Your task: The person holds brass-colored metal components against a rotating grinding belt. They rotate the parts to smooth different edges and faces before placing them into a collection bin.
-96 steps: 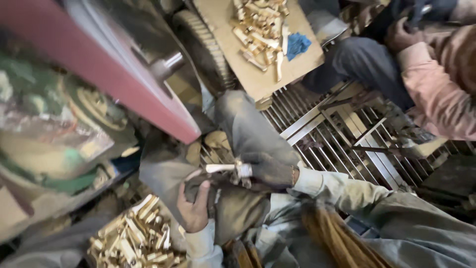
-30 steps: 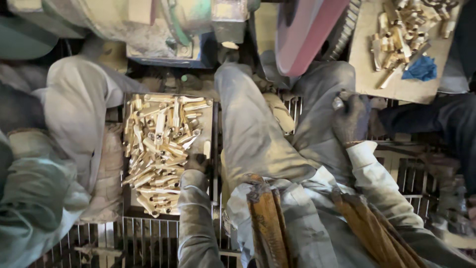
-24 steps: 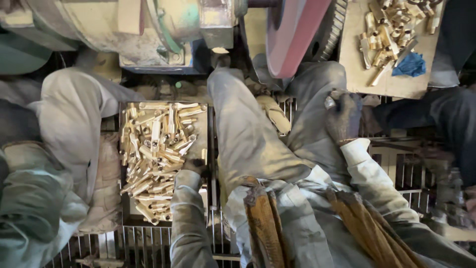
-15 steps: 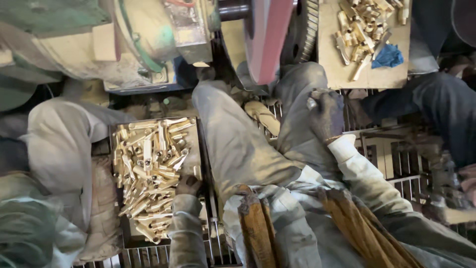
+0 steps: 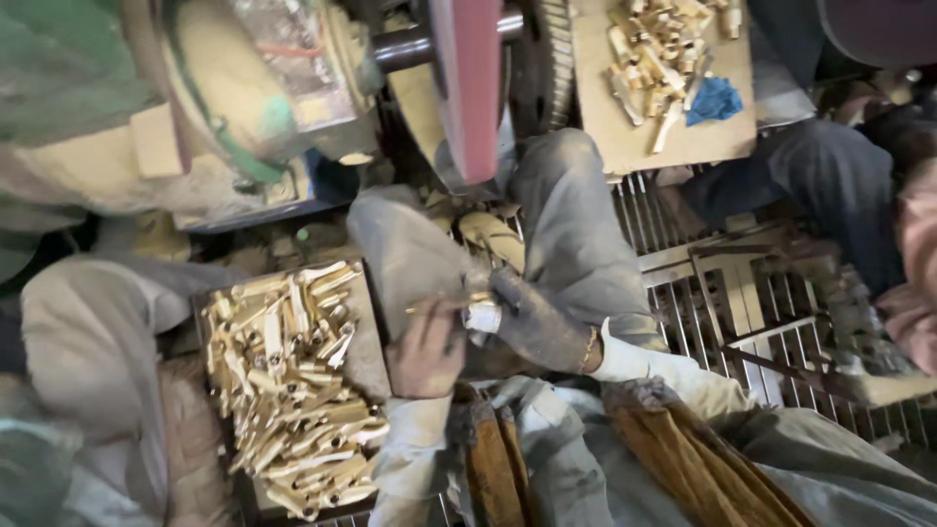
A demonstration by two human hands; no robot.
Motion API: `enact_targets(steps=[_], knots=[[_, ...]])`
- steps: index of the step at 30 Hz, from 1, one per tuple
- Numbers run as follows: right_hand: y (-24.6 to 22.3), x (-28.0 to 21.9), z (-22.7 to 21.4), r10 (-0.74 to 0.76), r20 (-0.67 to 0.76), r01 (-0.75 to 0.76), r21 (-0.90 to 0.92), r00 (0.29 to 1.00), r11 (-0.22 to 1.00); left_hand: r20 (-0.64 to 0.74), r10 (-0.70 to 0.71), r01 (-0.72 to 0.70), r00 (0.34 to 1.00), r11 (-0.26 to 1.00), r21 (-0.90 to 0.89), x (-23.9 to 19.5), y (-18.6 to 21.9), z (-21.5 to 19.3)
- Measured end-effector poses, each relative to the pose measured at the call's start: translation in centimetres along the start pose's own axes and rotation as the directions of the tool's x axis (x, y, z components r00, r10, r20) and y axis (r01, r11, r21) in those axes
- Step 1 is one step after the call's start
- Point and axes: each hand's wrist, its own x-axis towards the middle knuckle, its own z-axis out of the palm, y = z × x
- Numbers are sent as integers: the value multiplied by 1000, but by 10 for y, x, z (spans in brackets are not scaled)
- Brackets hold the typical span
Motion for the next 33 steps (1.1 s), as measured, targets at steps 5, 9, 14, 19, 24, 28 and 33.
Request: enact_targets(steps=[5,9,14,19,24,28,33], knots=[[10,-18,-18,377,-220,-361,111,900,926,151,226,-212,962,972,-99,16,17,22],[11,-29,-53,311,-210,-262,231,927,937,-125,11,-59,992,921,-384,-1,24,27],[7,-32,-84,552,-17,-329,788,834,521,291,-399,488,870,612,-622,15,-7,27],[18,-31,-94,259,-10,-244,300,966,922,686,-145,701,713,162,-695,29,-15,45],[62,-2,-113,202,-33,-204,-74,979,976,684,-232,718,691,323,-616,51,-31,81],[91,34,-128,-104,-4,94,-405,995,909,690,-304,748,656,384,-542,75,-49,109],[112,72,-138,-32,-42,13,-408,999,913,693,-277,743,666,336,-579,112,-72,135]])
